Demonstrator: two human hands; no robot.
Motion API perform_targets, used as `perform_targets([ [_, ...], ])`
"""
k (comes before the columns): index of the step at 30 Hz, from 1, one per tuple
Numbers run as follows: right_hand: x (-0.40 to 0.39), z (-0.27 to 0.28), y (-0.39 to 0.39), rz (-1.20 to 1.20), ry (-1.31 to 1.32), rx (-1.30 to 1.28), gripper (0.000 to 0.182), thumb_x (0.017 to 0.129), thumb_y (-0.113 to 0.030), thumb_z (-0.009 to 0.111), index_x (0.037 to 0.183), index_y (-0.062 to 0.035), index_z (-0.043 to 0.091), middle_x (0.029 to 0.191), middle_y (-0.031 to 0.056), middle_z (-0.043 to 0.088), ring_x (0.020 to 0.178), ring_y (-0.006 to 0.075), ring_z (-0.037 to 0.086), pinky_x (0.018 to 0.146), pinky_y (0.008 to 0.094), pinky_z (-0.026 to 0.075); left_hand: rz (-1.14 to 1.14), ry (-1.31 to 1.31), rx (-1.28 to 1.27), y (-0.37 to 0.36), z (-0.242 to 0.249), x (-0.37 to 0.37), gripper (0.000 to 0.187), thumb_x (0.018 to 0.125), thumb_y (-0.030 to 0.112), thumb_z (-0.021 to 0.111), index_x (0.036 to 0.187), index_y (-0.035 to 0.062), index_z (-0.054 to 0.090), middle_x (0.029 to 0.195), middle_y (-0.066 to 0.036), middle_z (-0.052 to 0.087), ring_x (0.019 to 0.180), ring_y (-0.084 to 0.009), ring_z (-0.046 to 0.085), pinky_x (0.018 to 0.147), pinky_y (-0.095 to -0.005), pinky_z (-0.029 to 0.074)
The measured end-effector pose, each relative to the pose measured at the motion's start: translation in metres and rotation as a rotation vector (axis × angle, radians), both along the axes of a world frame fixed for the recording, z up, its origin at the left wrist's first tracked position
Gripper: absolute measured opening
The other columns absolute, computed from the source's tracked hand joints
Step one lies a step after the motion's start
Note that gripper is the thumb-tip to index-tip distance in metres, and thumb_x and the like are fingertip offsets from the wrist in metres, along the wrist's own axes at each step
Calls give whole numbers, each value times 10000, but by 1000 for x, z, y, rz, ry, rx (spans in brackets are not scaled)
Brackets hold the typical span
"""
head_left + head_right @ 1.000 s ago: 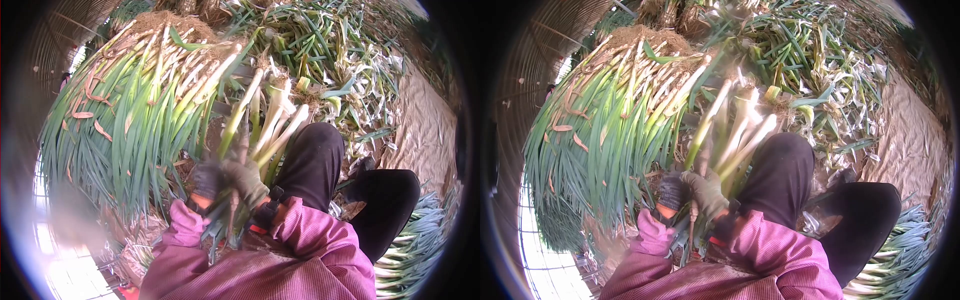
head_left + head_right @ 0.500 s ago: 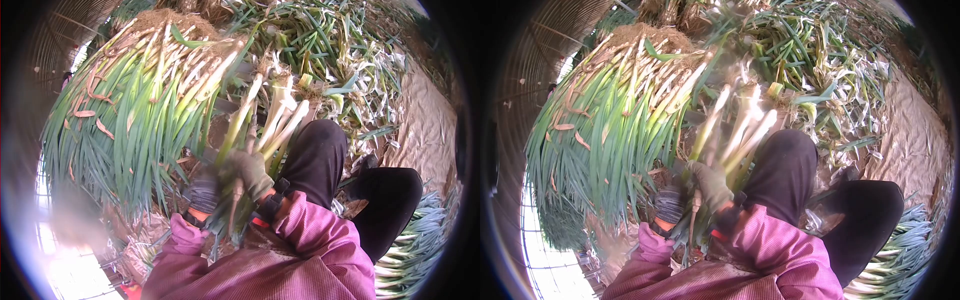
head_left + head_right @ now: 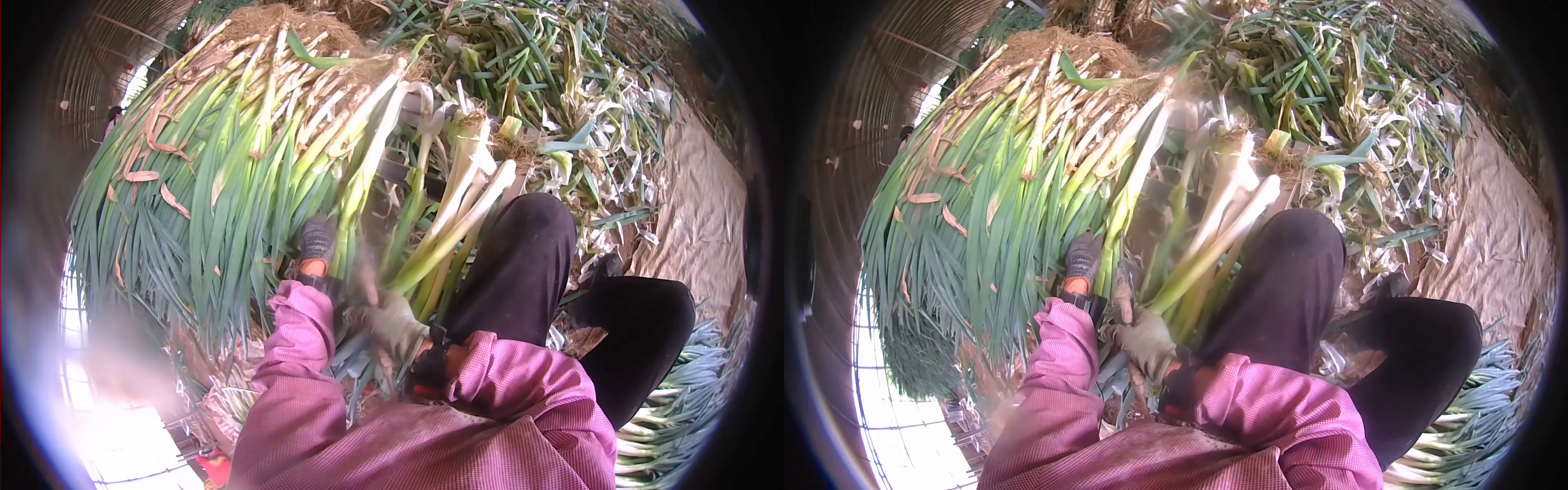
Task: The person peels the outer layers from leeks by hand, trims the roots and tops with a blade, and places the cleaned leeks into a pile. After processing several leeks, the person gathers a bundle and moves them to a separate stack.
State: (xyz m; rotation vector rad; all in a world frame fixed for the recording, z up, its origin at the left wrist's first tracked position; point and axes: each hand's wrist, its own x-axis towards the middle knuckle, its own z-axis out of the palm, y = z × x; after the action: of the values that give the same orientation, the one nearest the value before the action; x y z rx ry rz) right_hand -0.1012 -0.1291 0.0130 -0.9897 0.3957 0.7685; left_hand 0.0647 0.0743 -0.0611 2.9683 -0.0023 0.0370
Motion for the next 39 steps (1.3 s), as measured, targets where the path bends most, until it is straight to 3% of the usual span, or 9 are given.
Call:
perform_targets([
  [3,3,8,-3,-18,-31,-39,287,808,-147,698,1004,41,606,766,111,640,402,190,545,391,337,444,29,-78,120,-5,-1,-3,353,879,332,569,931,-7,651,886,-279,636,843,-450,606,772,-517,475],
  [9,18,-3,-9,-93,-79,12,295,785,-161,735,992,11,616,792,68,635,588,160,586,545,308,474,16,-334,512,-45,30,-17,393,844,365,625,1088,60,578,982,-196,602,895,-379,611,787,-487,484],
  [12,22,2,-14,-97,-26,6,283,777,-159,746,974,4,624,796,60,635,616,149,574,565,295,467,-171,-120,496,-53,24,-16,383,855,347,626,1094,53,571,1011,-215,610,940,-375,611,814,-473,477],
  [13,21,1,-12,-101,-50,8,282,777,-155,746,974,6,625,796,58,635,628,148,573,578,295,468,-144,-218,399,-56,18,-17,360,871,336,614,1070,39,577,1035,-238,612,928,-396,616,806,-482,484],
  [16,19,6,-14,-100,-77,20,278,781,-142,743,982,10,626,798,55,634,648,147,570,602,290,469,37,41,173,-65,25,-14,368,852,312,643,1071,24,574,994,-267,618,888,-423,620,787,-485,495],
  [21,27,6,-18,-240,-77,122,268,794,-114,727,1007,13,625,807,65,636,649,142,571,596,278,463,-143,89,140,-65,57,-25,354,786,233,699,1039,30,559,864,-255,630,828,-422,629,722,-484,508],
  [27,31,14,-28,-295,-46,166,280,803,-121,715,1013,25,603,789,65,620,623,142,570,562,282,478,-441,-41,273,-67,73,-82,465,689,238,753,1024,2,533,795,-172,638,698,-341,653,632,-414,521],
  [31,31,-2,-17,-304,-77,79,285,806,-139,708,999,24,574,769,81,602,518,150,550,434,286,460,-363,107,364,-57,76,-111,493,706,280,753,1041,-7,533,682,-139,634,583,-332,637,556,-434,512],
  [39,36,21,-31,-333,92,155,279,830,-115,648,999,66,518,778,138,571,280,221,440,241,357,393,-345,25,399,-35,78,-155,482,792,335,676,1110,5,528,784,-204,609,734,-357,642,649,-469,501],
])
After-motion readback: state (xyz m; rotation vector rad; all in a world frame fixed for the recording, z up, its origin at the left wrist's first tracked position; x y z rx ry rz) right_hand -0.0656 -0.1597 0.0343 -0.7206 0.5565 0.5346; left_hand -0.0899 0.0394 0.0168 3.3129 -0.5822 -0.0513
